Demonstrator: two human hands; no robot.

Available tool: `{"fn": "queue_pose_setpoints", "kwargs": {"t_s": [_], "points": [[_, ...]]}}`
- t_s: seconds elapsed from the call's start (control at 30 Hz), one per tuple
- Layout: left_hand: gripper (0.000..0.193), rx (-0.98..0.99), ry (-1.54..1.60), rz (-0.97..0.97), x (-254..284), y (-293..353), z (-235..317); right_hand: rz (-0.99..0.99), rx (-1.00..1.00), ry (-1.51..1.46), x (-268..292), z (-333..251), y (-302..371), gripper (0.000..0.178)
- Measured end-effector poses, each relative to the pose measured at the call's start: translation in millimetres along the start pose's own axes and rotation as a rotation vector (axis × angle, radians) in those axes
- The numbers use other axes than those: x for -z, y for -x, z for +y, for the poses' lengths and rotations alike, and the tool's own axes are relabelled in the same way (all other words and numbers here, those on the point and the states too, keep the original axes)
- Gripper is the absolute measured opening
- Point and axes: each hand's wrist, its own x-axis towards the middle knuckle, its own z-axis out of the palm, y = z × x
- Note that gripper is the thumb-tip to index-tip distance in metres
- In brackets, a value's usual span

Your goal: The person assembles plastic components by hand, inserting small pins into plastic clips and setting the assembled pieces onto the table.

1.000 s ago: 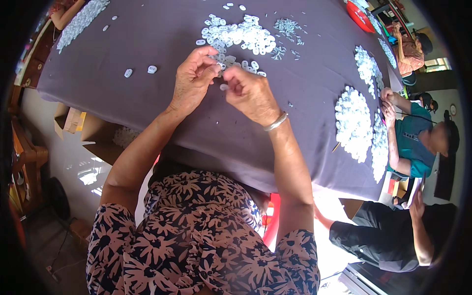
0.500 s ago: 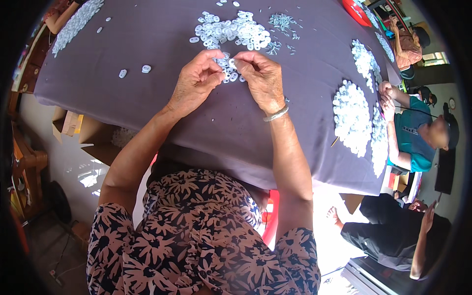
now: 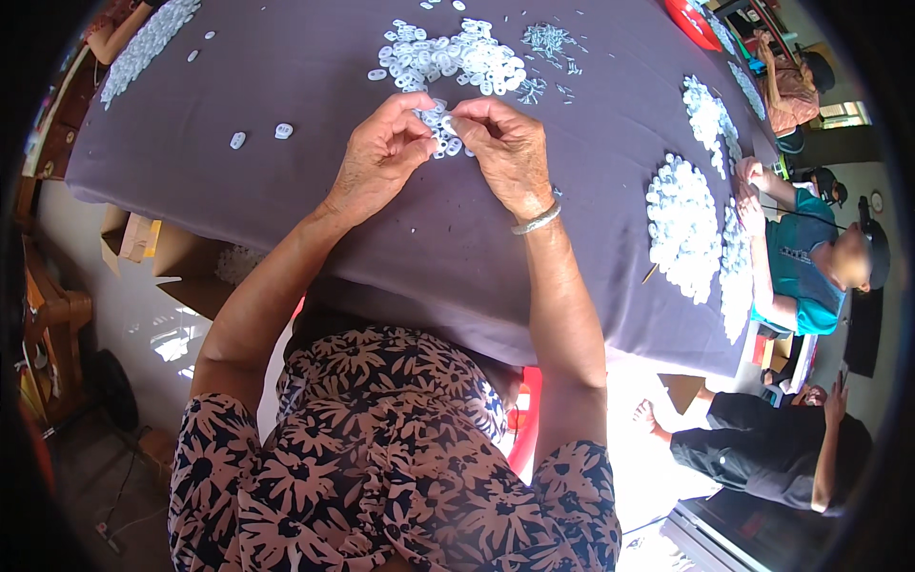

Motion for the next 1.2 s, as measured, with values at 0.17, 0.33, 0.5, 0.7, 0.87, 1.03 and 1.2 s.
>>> {"fn": "queue_pose_setpoints", "kwargs": {"t_s": [0.17,0.33,0.5,0.7,0.87,1.03,1.2], "points": [[0.033,-0.003,0.001,-0.005,0,0,1,0.007,0.006,0.014,0,0,-1,0.011],[0.036,0.015,0.007,-0.021,0,0,2,-0.055,0.021,0.014,-1,4,0,0.009],[0.036,0.036,0.007,-0.014,2,1,2,-0.097,0.007,-0.054,-5,6,1,0.008],[0.036,0.056,0.020,-0.005,2,0,2,-0.113,0.021,-0.054,-5,7,1,0.011],[0.036,0.117,0.086,0.024,3,0,2,-0.171,0.041,0.010,-6,10,2,0.022],[0.034,0.126,0.134,-0.001,5,-1,5,-0.072,0.208,0.194,-7,8,2,0.027],[0.031,0.162,0.139,-0.001,7,-2,14,-0.105,0.273,0.248,-4,9,2,0.027]]}}
